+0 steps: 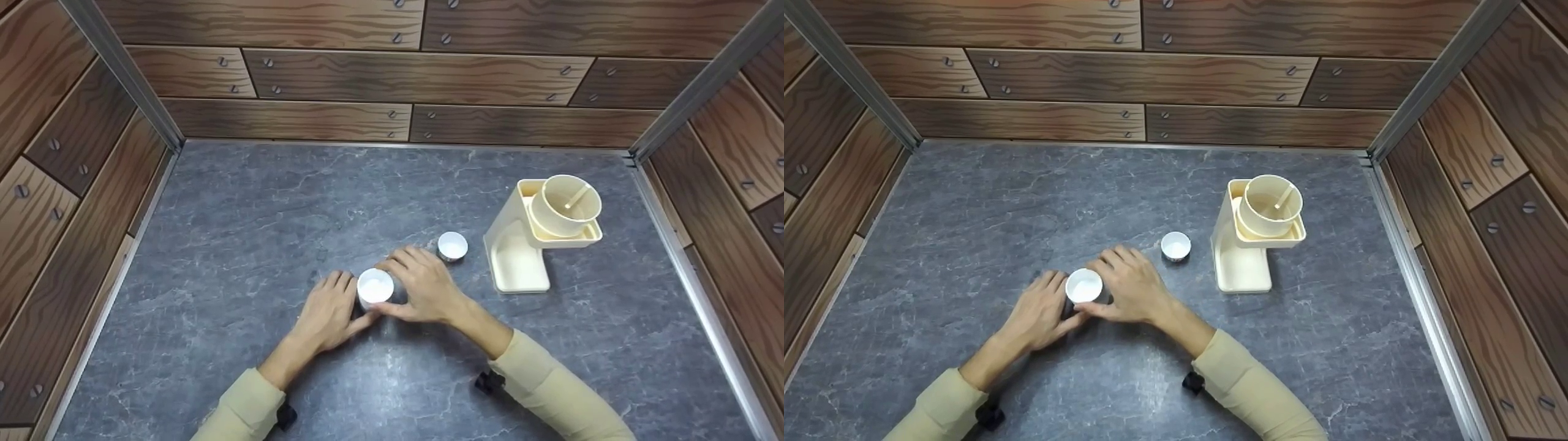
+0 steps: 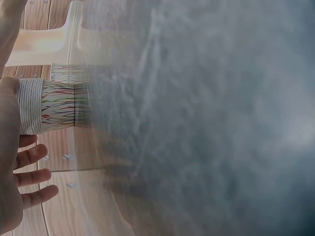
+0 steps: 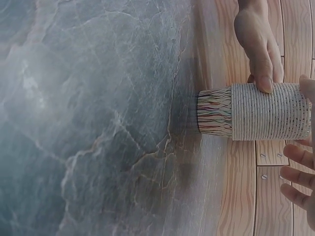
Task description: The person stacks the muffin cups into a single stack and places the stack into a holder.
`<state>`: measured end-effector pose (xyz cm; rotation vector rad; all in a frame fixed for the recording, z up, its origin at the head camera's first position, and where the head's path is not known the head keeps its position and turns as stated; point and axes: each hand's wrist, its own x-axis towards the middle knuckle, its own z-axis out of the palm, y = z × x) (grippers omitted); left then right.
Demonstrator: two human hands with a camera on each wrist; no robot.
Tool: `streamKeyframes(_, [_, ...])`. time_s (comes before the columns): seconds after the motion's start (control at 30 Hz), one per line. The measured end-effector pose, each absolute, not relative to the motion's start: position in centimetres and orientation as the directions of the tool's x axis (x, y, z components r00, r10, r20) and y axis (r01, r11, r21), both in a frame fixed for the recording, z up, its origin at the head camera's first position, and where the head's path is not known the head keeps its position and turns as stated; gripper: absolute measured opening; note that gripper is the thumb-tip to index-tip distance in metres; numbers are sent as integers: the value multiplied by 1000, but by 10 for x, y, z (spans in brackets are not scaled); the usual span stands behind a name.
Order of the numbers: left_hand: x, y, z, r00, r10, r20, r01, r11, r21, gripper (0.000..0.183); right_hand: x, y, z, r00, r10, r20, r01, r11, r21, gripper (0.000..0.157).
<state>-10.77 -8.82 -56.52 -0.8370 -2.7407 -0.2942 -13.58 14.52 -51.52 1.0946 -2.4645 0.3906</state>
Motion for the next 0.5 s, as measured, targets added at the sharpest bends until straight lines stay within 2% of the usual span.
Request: streamKeyframes(0.5, [-108,-88,-565,-798,512,318,567,816,109,72,-135,145,-515,-590,-644,488,-765,639,-82,65])
